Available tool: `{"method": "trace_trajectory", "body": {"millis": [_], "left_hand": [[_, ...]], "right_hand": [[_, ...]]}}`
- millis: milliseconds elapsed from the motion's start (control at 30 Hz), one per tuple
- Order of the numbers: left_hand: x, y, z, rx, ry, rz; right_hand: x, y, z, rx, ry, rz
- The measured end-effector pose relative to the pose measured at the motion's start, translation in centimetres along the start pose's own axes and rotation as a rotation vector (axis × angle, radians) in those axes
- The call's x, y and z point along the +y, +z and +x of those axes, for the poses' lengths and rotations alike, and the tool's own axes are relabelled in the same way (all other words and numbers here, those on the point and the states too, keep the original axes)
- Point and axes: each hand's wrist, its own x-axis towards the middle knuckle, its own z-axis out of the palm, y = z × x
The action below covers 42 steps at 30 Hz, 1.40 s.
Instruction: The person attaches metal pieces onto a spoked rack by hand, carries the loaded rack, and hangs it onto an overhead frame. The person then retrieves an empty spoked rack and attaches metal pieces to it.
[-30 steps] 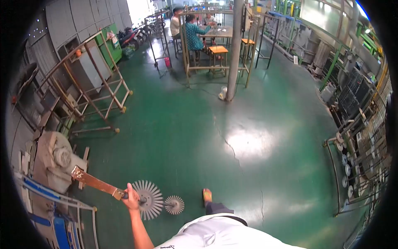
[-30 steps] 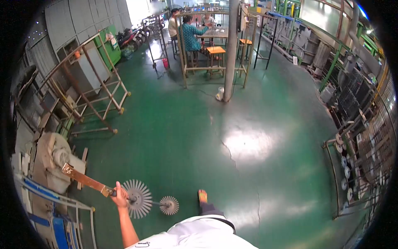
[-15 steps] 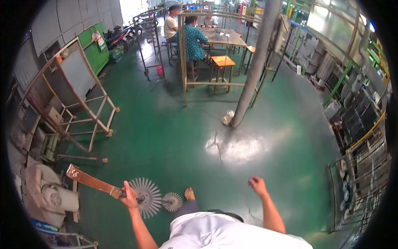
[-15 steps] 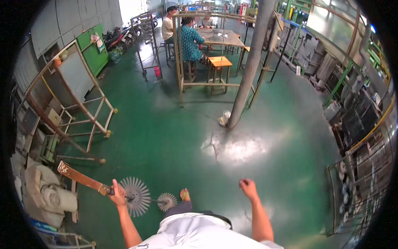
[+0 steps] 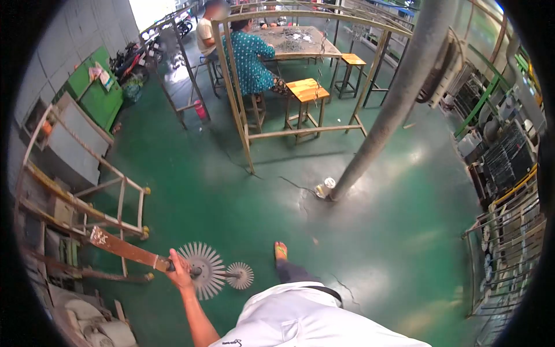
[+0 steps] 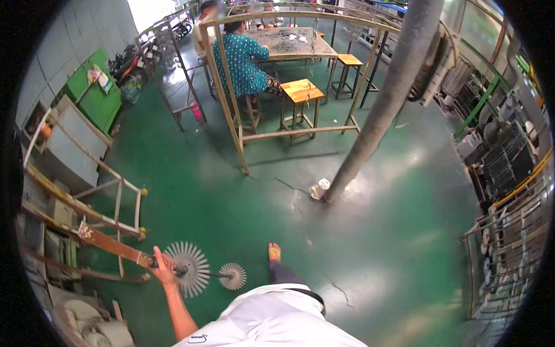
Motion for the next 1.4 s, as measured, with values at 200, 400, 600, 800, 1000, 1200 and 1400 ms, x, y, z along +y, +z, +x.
{"method": "trace_trajectory", "body": {"millis": [200,400,600,800,1000,1200,1400], "left_hand": [[-0.1,7.9,11.8,-0.018,0.025,0.024],[-1.3,15.7,23.6,-0.009,0.137,-0.063],[-1.2,22.3,33.2,-0.12,0.222,-0.16],[0.5,28.8,40.0,-0.112,0.208,-0.207],[0.9,33.4,43.2,0.039,0.133,-0.225],[1.0,36.8,44.5,0.075,0.111,-0.167],[0.5,39.0,44.6,0.097,0.108,-0.16]], "right_hand": [[-22.5,-14.6,20.0,0.198,-0.696,-0.562],[-76.5,-31.5,-1.1,0.743,-1.153,0.036],[-101.9,-43.1,-16.5,1.193,-1.542,0.395],[-113.4,-53.2,-21.3,1.884,-1.543,0.42],[-117.4,-58.1,-20.9,1.7,-1.721,0.786],[-120.3,-60.5,-21.7,2.177,-1.442,0.822],[-122.4,-62.7,-20.3,1.991,-1.502,1.145]]}}
